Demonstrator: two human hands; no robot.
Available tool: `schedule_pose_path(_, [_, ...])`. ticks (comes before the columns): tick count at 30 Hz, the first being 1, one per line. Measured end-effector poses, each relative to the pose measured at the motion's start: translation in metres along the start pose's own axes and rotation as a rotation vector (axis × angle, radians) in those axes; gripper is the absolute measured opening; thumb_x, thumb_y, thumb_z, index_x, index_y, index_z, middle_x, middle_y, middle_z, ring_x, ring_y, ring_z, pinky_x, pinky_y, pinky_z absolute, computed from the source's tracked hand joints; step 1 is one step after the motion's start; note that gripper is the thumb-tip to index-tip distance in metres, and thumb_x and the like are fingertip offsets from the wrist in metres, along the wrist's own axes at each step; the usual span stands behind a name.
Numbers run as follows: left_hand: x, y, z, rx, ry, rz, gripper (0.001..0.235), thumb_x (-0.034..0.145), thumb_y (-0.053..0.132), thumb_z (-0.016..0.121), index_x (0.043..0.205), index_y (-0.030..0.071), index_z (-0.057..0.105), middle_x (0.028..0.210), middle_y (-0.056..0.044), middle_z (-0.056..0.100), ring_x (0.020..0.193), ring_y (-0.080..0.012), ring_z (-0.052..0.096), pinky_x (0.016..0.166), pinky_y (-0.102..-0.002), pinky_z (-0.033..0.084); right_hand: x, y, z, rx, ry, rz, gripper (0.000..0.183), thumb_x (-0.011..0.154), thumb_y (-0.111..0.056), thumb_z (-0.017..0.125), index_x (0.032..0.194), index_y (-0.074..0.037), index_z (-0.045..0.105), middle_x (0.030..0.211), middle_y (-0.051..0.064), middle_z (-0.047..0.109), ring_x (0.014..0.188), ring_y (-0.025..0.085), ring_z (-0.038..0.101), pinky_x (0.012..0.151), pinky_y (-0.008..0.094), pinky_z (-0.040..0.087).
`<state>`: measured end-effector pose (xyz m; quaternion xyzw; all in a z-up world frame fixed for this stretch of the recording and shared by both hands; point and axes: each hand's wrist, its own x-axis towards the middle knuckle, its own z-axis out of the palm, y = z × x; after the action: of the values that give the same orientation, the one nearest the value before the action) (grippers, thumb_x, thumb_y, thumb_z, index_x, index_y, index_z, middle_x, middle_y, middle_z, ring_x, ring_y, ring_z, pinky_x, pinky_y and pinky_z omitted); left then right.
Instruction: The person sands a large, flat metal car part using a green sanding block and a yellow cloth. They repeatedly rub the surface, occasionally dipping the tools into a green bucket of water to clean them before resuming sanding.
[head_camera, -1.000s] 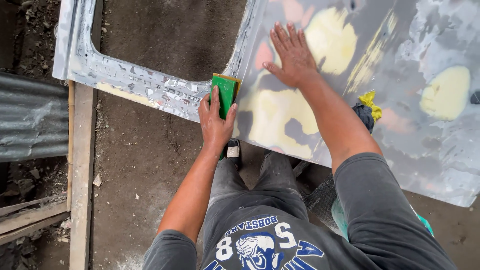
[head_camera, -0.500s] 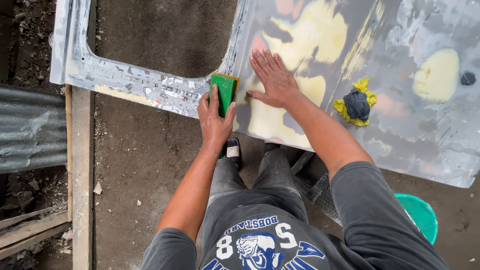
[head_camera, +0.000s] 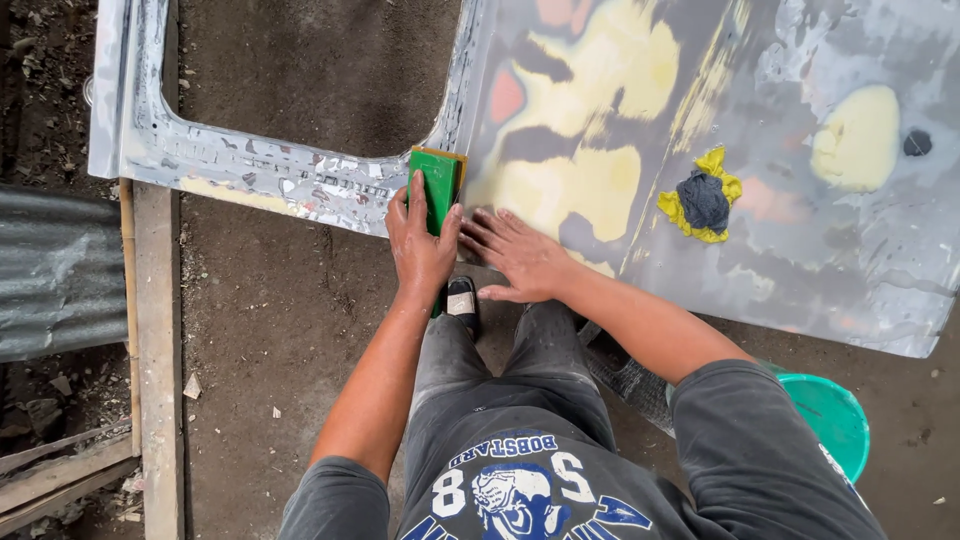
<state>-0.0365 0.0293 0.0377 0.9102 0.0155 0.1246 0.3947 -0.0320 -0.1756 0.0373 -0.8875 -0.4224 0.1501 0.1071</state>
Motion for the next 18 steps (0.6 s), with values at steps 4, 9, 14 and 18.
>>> schedule_pose_path(4, [0.011,0.004,0.007,0.005,0.007,-0.004,0.074,0.094,0.030,0.078,0.156,0.008,0.043,0.138,-0.023,0.051,0.124,-0.0413,0.051,0.107,-0.051,0.043,-0.002,0.020,-0.002,0.019,-0.002,-0.102,0.094,0.091,-0.067,0.049,0.162,-0.010,0.025,0.167,0.013,0.027,0.156,0.030,0.019,0.125,0.053,0.013])
schedule_pose_path(9, [0.025,0.008,0.021,0.014,0.001,-0.019,0.075,0.095,0.030,0.078,0.157,0.008,0.042,0.139,-0.024,0.051,0.126,-0.0415,0.050,0.108,-0.051,0.042,0.008,0.073,-0.018,-0.033,-0.065,-0.117,0.092,0.094,-0.069,0.045,0.163,-0.013,0.021,0.169,0.009,0.020,0.157,0.025,0.016,0.126,0.051,0.010])
schedule_pose_path(14, [0.036,0.017,0.035,0.020,-0.007,-0.088,0.075,0.095,0.031,0.078,0.157,0.009,0.042,0.139,-0.023,0.050,0.126,-0.0413,0.049,0.108,-0.051,0.042,0.017,0.128,-0.055,-0.065,-0.126,-0.032,0.093,0.093,-0.073,0.039,0.163,-0.016,0.015,0.170,0.006,0.014,0.156,0.024,0.011,0.126,0.046,0.004])
schedule_pose_path(18, [0.041,0.022,0.044,0.022,0.017,-0.109,0.075,0.095,0.032,0.078,0.157,0.009,0.042,0.139,-0.023,0.050,0.125,-0.0413,0.050,0.108,-0.051,0.042,0.025,0.202,-0.076,0.027,0.022,0.096,0.101,0.095,-0.074,0.039,0.165,-0.007,0.010,0.171,0.012,0.013,0.157,0.031,0.010,0.127,0.047,0.006])
